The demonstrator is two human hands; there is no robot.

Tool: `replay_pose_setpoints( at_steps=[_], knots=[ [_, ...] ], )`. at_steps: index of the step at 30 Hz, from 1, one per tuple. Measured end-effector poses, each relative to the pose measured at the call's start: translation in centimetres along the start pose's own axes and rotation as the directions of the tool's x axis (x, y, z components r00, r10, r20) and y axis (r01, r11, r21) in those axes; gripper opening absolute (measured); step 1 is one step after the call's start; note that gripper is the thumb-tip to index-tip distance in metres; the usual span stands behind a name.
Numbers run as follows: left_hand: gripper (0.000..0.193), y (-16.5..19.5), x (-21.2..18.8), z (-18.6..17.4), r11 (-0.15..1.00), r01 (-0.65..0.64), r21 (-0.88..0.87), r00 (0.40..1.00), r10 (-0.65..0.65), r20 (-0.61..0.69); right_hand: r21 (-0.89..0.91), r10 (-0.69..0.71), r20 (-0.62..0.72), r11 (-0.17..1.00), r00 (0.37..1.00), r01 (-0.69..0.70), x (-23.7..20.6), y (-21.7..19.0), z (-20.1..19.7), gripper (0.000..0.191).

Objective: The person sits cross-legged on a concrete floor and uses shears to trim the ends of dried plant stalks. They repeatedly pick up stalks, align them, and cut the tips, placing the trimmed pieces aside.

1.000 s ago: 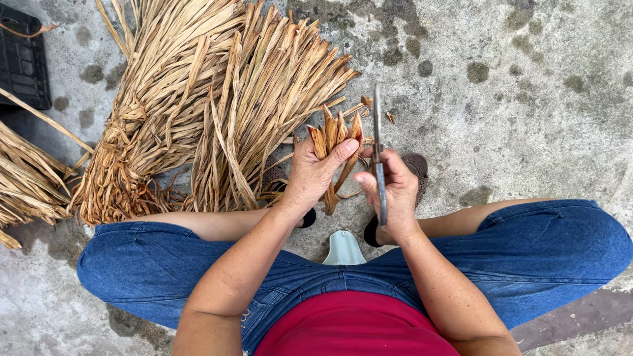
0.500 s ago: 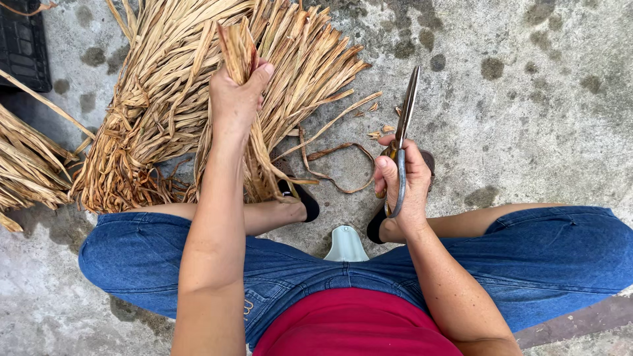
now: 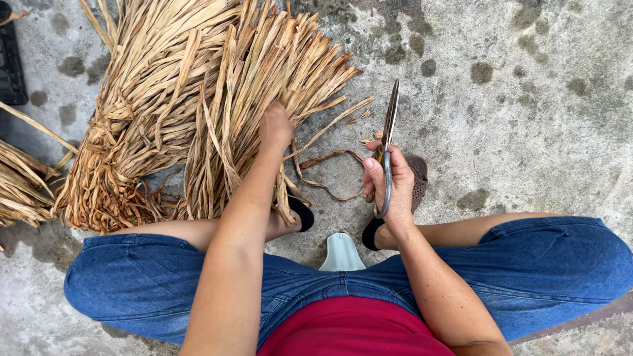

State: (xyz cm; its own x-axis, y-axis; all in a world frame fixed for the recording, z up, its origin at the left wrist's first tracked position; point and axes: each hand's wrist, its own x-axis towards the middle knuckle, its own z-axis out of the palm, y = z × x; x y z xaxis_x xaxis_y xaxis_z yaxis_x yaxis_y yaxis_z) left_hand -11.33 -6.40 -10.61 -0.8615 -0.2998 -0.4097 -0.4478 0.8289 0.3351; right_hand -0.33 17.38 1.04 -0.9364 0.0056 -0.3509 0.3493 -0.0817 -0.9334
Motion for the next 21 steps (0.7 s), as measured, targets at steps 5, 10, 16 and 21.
replay_pose_setpoints(
  at_steps=[5, 10, 16, 21],
  knots=[
    [0.025, -1.1, -0.8, 1.4, 0.929, -0.145, 0.339, 0.981, 0.181, -0.076, -0.013, -0.020, -0.002, 1.000, 1.000, 0.020, 0.2, 0.2, 0.0, 0.025],
    [0.021, -1.6, -1.4, -0.1, 1.000, -0.014, -0.014, 0.997, 0.015, 0.072, 0.044, -0.004, -0.017, 0.999, 1.000, 0.005, 0.6, 0.2, -0.1, 0.026],
    [0.030, -0.5, -3.4, -4.7, 0.882, 0.160, -0.444, 0.907, 0.047, 0.418, 0.100, -0.053, -0.056, 0.993, 0.997, 0.059, 1.0, -0.1, -0.1, 0.033],
    [0.030, -0.3, -6.6, -5.4, 0.796, -0.023, -0.605, 0.837, 0.346, 0.423, 0.200, -0.147, -0.110, 0.965, 0.983, 0.166, 1.9, -0.6, -0.2, 0.045]
  ],
)
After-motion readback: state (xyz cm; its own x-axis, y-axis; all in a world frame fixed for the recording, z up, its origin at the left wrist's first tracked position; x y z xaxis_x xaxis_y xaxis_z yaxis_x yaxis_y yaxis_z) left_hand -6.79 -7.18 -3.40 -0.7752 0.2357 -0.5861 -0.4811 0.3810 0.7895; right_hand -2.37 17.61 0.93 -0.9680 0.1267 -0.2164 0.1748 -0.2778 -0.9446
